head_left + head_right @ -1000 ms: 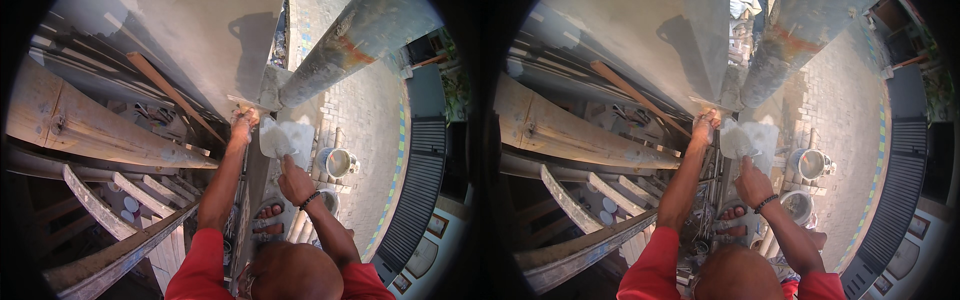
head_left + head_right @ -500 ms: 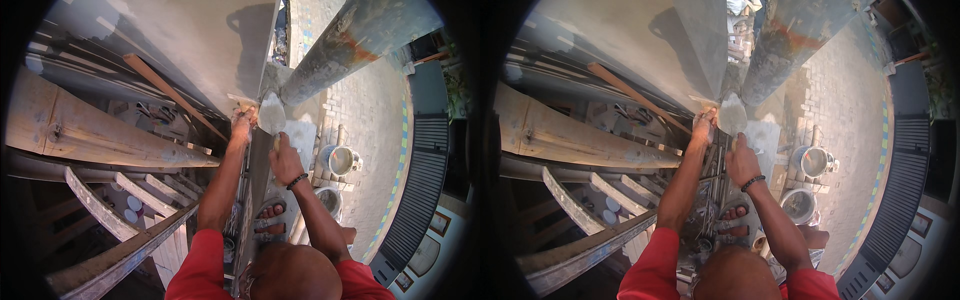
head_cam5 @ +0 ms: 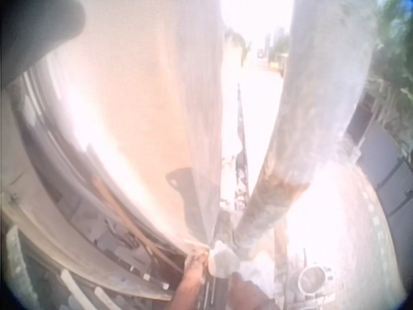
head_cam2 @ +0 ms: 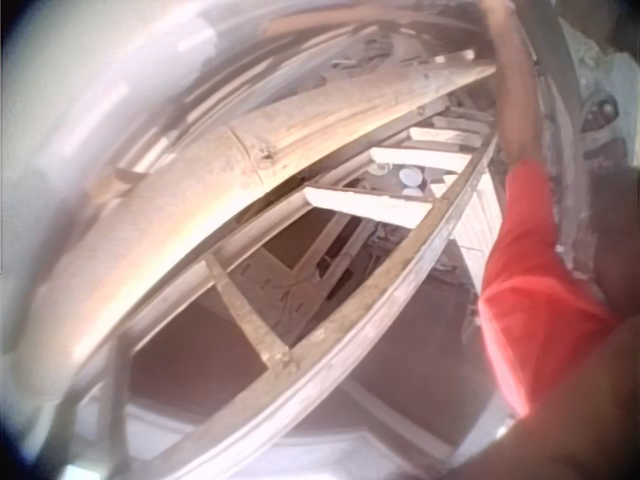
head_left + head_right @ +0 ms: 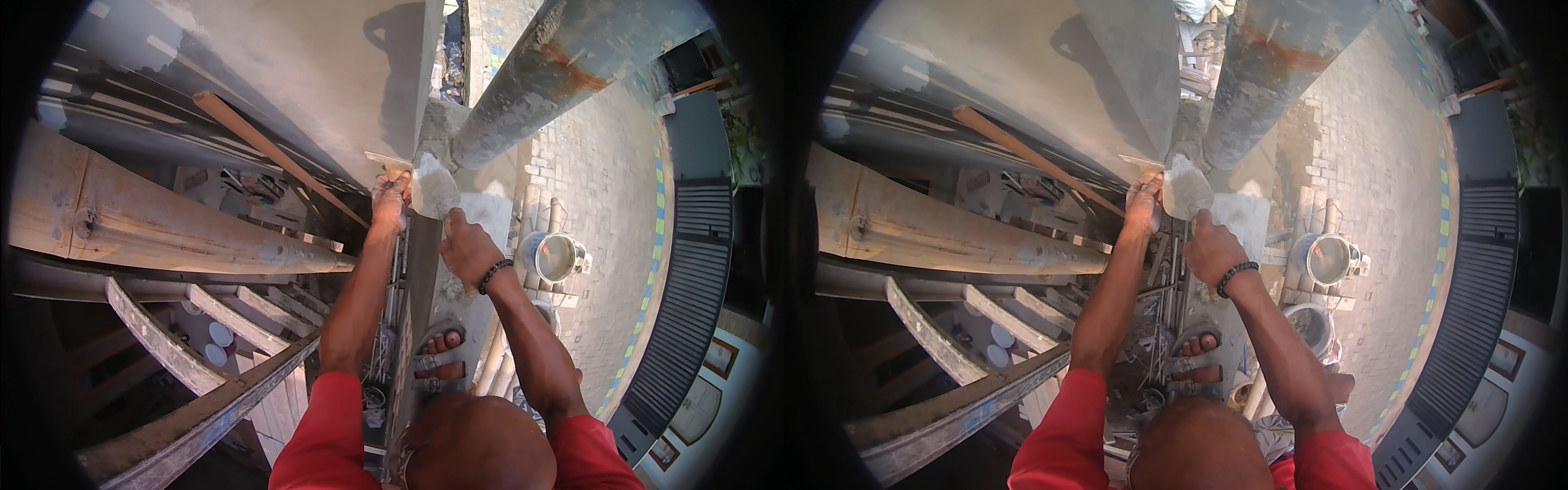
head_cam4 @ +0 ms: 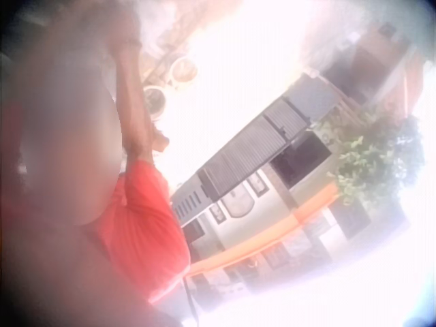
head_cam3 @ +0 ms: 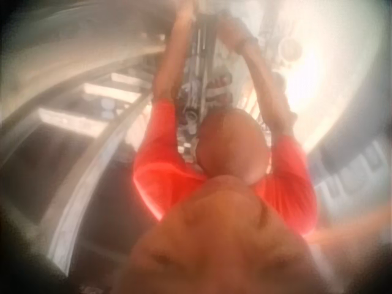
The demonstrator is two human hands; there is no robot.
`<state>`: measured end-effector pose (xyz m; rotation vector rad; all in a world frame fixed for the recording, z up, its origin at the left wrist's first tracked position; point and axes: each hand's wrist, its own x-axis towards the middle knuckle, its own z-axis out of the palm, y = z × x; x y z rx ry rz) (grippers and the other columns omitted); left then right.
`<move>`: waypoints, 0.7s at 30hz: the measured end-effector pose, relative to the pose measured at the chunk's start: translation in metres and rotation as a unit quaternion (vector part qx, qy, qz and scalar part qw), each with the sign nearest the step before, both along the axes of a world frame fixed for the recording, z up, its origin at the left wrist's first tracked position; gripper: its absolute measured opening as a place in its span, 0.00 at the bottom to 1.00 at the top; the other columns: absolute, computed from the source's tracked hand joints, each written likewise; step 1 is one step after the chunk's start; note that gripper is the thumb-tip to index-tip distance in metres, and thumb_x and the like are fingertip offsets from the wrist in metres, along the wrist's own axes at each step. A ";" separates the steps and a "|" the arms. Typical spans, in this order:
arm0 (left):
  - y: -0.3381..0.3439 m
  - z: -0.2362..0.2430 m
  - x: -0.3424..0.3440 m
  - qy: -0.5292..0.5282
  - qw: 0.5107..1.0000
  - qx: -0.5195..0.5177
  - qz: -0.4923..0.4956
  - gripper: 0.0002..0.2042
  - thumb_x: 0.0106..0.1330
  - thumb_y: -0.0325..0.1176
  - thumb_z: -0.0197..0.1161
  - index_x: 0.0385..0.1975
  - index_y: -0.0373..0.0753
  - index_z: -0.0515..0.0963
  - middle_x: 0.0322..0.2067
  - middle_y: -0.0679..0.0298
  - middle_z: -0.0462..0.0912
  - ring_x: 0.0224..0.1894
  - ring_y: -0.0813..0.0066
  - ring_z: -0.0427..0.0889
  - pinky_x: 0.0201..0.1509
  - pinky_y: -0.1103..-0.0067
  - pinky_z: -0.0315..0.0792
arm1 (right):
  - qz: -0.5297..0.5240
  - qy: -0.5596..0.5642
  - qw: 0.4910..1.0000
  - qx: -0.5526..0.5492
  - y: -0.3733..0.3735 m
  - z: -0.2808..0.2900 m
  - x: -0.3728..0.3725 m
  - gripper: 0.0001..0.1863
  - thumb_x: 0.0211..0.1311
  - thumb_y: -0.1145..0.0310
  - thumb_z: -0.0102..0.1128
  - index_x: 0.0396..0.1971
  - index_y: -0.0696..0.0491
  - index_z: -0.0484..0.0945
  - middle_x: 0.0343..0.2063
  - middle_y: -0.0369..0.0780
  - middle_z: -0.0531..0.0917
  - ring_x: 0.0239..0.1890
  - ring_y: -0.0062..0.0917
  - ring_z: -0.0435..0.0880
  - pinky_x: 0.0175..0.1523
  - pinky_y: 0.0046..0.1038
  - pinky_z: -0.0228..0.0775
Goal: The person applies plaster to a vertical wall using a trowel and a wooden straightedge. They repeatedly scoop plaster from a bucket, spread it on the wall, and smooth the surface with the straightedge.
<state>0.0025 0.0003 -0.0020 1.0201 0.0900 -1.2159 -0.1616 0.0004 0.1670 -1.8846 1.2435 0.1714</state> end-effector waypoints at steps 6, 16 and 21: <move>0.001 0.000 0.000 0.007 1.000 -0.015 -0.014 0.13 0.59 0.24 0.63 0.40 0.37 0.66 0.28 0.65 0.77 0.25 0.78 0.74 0.31 0.81 0.72 | 0.010 0.029 0.999 -0.015 0.014 -0.002 -0.003 0.19 0.55 0.69 0.50 0.43 0.62 0.58 0.26 0.62 0.78 0.32 0.58 0.78 0.40 0.50 0.70; -0.001 -0.005 0.004 0.002 1.000 0.009 -0.019 0.15 0.59 0.25 0.64 0.41 0.37 0.65 0.30 0.62 0.77 0.27 0.73 0.79 0.31 0.75 0.77 | 0.030 0.036 0.999 0.005 0.038 0.016 -0.019 0.26 0.53 0.71 0.50 0.53 0.62 0.57 0.24 0.61 0.77 0.31 0.57 0.77 0.39 0.51 0.69; -0.003 0.017 -0.007 -0.006 1.000 0.029 0.001 0.12 0.59 0.28 0.64 0.35 0.41 0.66 0.24 0.69 0.73 0.20 0.82 0.70 0.24 0.83 0.69 | -0.023 -0.026 0.999 -0.015 0.049 0.015 -0.024 0.27 0.52 0.71 0.49 0.53 0.65 0.57 0.26 0.61 0.78 0.32 0.58 0.77 0.41 0.51 0.68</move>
